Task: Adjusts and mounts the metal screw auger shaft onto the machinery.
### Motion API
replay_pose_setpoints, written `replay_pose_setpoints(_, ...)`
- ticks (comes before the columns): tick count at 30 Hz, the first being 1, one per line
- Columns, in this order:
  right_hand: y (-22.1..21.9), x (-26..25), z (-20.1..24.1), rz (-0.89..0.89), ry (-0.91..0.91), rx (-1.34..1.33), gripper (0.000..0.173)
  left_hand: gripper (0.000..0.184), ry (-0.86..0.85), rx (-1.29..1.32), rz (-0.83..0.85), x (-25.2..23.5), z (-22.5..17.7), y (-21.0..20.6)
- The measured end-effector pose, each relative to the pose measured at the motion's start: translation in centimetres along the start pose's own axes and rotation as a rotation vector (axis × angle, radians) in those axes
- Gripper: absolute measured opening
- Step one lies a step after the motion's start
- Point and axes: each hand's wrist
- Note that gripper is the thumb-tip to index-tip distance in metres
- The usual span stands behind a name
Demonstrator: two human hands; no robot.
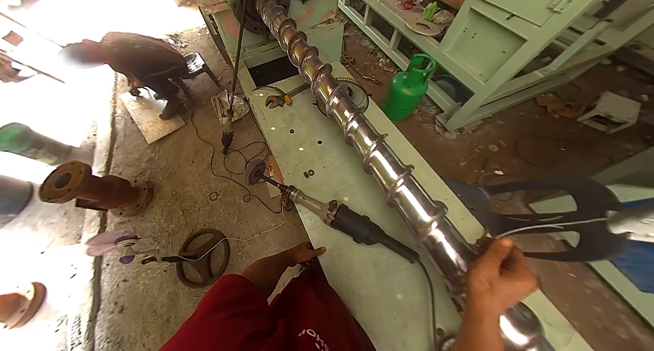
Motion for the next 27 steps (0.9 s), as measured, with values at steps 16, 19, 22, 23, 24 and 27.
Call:
replay_pose_setpoints(16,0.07,-0.02,0.27,0.002,0.002,0.025,0.045,0.067,0.004,0.011,-0.011,-0.08,0.09,-0.05)
replay_pose_setpoints(19,0.09,0.0,0.18,0.003,0.0,0.024,0.045,0.065,-0.001,0.011,-0.009,0.12,-0.01,-0.04)
replay_pose_setpoints(22,0.11,0.04,0.31,0.004,0.004,0.017,0.045,0.065,-0.011,0.008,-0.007,0.1,0.07,-0.04)
replay_pose_setpoints(23,0.09,0.04,0.34,0.004,0.002,0.016,0.045,0.066,-0.009,0.009,-0.007,0.08,0.1,-0.05)
replay_pose_setpoints(24,0.1,0.03,0.33,0.006,-0.001,0.016,0.045,0.066,-0.006,0.008,-0.007,0.05,0.11,-0.06)
replay_pose_setpoints(27,0.05,-0.01,0.34,0.004,-0.006,0.024,0.045,0.066,0.001,0.009,-0.009,-0.04,0.11,-0.03)
Point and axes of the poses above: each hand's wrist, its own x-axis away from the middle knuckle, its own y-axis out of the back of the hand, z = x × y, and after that the axes turned 11 degrees about -z, right-handed
